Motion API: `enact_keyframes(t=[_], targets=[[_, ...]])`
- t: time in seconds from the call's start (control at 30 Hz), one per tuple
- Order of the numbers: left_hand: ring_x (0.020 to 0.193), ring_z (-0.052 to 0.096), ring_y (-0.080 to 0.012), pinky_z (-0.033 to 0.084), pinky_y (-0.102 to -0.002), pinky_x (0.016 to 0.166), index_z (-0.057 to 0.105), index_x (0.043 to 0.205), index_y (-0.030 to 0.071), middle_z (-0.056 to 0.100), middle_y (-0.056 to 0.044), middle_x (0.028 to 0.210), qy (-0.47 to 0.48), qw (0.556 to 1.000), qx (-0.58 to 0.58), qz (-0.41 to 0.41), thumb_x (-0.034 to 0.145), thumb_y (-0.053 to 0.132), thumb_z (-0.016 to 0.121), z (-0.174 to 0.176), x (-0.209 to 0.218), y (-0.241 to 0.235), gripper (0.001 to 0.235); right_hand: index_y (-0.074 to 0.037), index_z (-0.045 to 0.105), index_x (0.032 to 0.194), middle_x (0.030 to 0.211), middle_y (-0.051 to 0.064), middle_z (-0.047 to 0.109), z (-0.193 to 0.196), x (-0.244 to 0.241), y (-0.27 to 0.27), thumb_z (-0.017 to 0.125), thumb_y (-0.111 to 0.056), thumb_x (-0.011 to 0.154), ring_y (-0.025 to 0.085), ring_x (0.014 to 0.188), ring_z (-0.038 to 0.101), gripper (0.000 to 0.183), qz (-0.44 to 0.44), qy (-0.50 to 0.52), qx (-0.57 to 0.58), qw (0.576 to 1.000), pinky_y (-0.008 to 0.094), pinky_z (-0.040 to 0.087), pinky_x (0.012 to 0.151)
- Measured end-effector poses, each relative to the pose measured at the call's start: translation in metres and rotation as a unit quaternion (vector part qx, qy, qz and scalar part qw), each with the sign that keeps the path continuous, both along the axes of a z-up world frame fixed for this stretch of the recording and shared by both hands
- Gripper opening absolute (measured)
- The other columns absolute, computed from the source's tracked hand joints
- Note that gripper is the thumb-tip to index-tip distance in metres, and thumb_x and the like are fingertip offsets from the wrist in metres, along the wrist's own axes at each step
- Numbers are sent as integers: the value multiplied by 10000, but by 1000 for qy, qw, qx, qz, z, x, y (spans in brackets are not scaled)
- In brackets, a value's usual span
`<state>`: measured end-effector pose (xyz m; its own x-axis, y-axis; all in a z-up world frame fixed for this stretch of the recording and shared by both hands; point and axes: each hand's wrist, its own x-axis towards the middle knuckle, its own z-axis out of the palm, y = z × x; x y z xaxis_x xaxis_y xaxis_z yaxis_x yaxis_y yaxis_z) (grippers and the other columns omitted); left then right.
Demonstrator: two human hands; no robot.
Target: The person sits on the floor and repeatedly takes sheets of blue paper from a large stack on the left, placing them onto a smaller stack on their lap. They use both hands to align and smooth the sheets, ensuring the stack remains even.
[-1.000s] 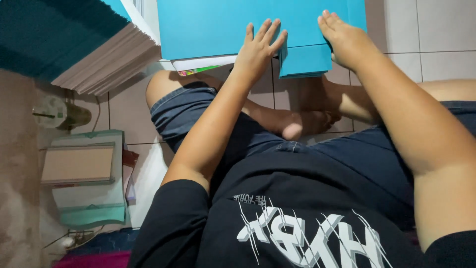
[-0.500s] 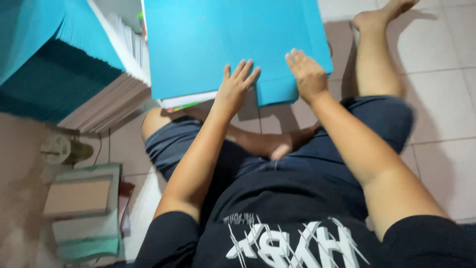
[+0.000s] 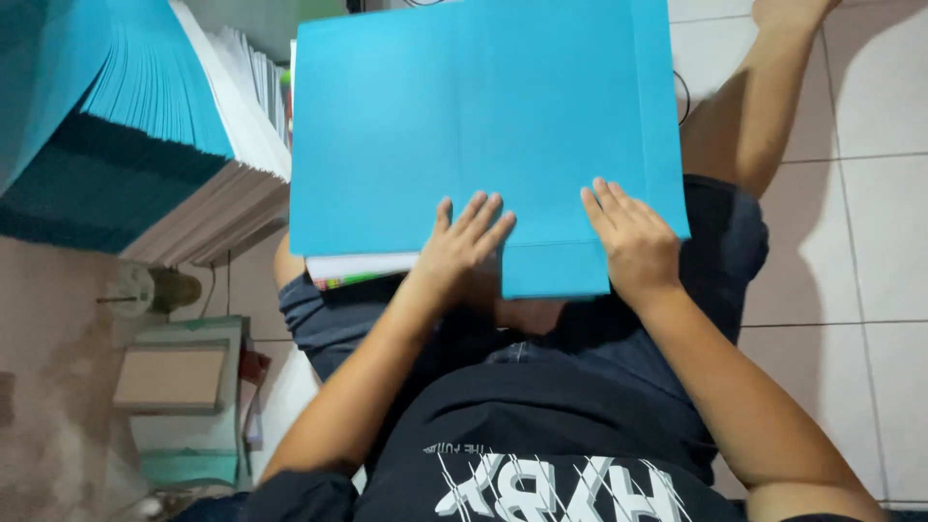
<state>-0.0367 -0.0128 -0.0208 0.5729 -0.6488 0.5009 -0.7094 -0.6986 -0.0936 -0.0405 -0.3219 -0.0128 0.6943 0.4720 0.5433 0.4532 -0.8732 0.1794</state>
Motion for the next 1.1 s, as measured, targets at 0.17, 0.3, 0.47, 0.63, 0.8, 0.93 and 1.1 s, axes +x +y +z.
enact_keyframes(t=[0.17, 0.3, 0.47, 0.63, 0.8, 0.93, 1.1], targets=[[1451, 471, -330, 368, -622, 1114, 456, 1561, 191, 472, -162, 1582, 121, 992, 23, 20, 862, 92, 712, 51, -37, -6, 750, -162, 553, 1511, 1530, 70, 578, 24, -29, -7, 567, -20, 896, 222, 1376, 574, 631, 10, 106, -2, 994, 343, 476, 1114], [1547, 297, -333, 305, -595, 1179, 309, 1623, 200, 285, -139, 1681, 339, 936, 94, 12, 820, 65, 650, 81, -31, 7, 883, -61, 422, 1575, 1666, 249, 322, 81, -34, -16, 571, 51, 761, 465, 1507, 304, 834, 31, 452, 110, 885, 591, 253, 1207], [1496, 369, -341, 341, -535, 1098, 444, 1553, 217, 373, -142, 1613, 354, 932, 79, 6, 758, 279, 663, 84, -14, 3, 826, -109, 431, 1573, 1647, 187, 375, 98, -29, 9, 622, -148, 894, 406, 1513, 319, 707, 6, 493, 157, 856, 563, 233, 1224], [1417, 462, -440, 379, -629, 1101, 534, 1422, 96, 460, -249, 1519, 262, 964, 15, 34, 771, 533, 819, 61, -21, -31, 834, -187, 417, 1595, 1670, 121, 362, 77, -23, 20, 759, -309, 848, 319, 1510, 371, 831, -21, 452, 51, 891, 476, 357, 1188], [1345, 591, -308, 457, -555, 1073, 630, 1362, 91, 630, -155, 1409, 153, 988, -37, 7, 979, 395, 689, 16, -19, -47, 493, -207, 510, 1535, 1615, 42, 476, 83, -20, 26, 691, -337, 927, 238, 1465, 461, 648, -35, 425, 66, 902, 454, 477, 1095], [1294, 631, -331, 478, -580, 1042, 653, 1344, 65, 655, -185, 1373, 95, 994, -54, 13, 1011, 352, 661, 10, -23, -50, 440, -135, 531, 1519, 1609, 90, 485, 53, -19, 43, 561, -446, 1016, 267, 1469, 463, 592, -1, 381, 56, 923, 435, 407, 1160], [1352, 581, -362, 454, -610, 1076, 612, 1398, -4, 590, -230, 1459, 116, 993, 0, 22, 883, 225, 697, 85, -40, -38, 571, -42, 234, 1649, 1725, 183, 189, 17, -22, 66, 366, -367, 1084, 356, 1570, 209, 665, 23, 329, 33, 943, 525, 173, 1240]])
